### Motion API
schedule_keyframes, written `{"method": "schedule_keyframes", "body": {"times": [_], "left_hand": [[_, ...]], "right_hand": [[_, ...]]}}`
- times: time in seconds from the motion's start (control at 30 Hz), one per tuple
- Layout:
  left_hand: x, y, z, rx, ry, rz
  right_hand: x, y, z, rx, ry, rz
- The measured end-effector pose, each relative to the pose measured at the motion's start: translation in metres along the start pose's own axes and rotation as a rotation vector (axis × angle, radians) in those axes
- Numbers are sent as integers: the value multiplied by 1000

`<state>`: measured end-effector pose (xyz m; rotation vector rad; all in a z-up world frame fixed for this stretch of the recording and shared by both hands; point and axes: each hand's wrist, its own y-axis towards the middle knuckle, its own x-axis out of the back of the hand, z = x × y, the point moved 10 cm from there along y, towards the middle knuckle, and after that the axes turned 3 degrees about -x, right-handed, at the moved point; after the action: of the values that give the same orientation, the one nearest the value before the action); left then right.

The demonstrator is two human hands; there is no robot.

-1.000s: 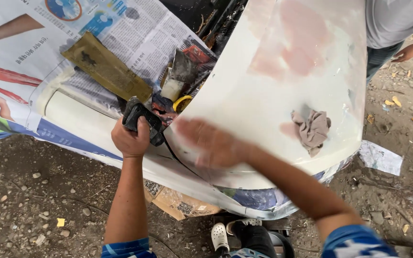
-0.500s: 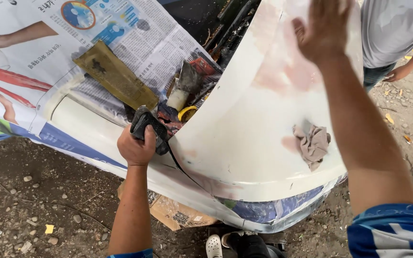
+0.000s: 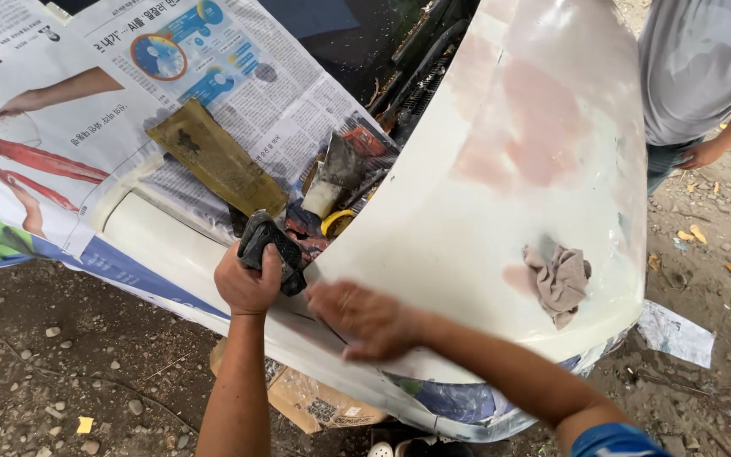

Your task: The person sands the surface of a white car hood using a black sanding block. They repeatedly wipe the sanded area with a cloth and occasionally dip the cloth into a bucket of water. The person also touches the hood with their hand to check the surface texture.

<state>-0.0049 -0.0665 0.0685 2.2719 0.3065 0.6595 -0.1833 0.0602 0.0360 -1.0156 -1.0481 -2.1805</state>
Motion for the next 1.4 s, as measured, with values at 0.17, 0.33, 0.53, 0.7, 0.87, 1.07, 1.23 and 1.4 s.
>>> {"method": "schedule_keyframes", "body": {"times": [0.17, 0.33, 0.53, 0.7, 0.87, 1.07, 1.23, 1.4], "left_hand": [[1, 3, -4, 28, 23, 20], [4, 6, -13, 11, 13, 27], [3, 6, -9, 21, 29, 25], [4, 7, -12, 31, 28, 34], [2, 4, -6, 46, 62, 32], [-1, -3, 2, -69, 44, -19], [4, -5, -4, -150, 27, -102], [5, -6, -11, -184, -57, -87]], "right_hand": [[73, -48, -167, -370, -772, 411], [217, -52, -207, -480, -864, 269], [343, -55, -192, -438, -613, -106], [398, -80, -222, -705, -368, -265], [416, -117, -226, -650, -1112, -383], [261, -65, -6, -490, -8, -535], [213, -28, 191, -132, 536, -625], [183, -52, 242, -150, 763, -510]]}}
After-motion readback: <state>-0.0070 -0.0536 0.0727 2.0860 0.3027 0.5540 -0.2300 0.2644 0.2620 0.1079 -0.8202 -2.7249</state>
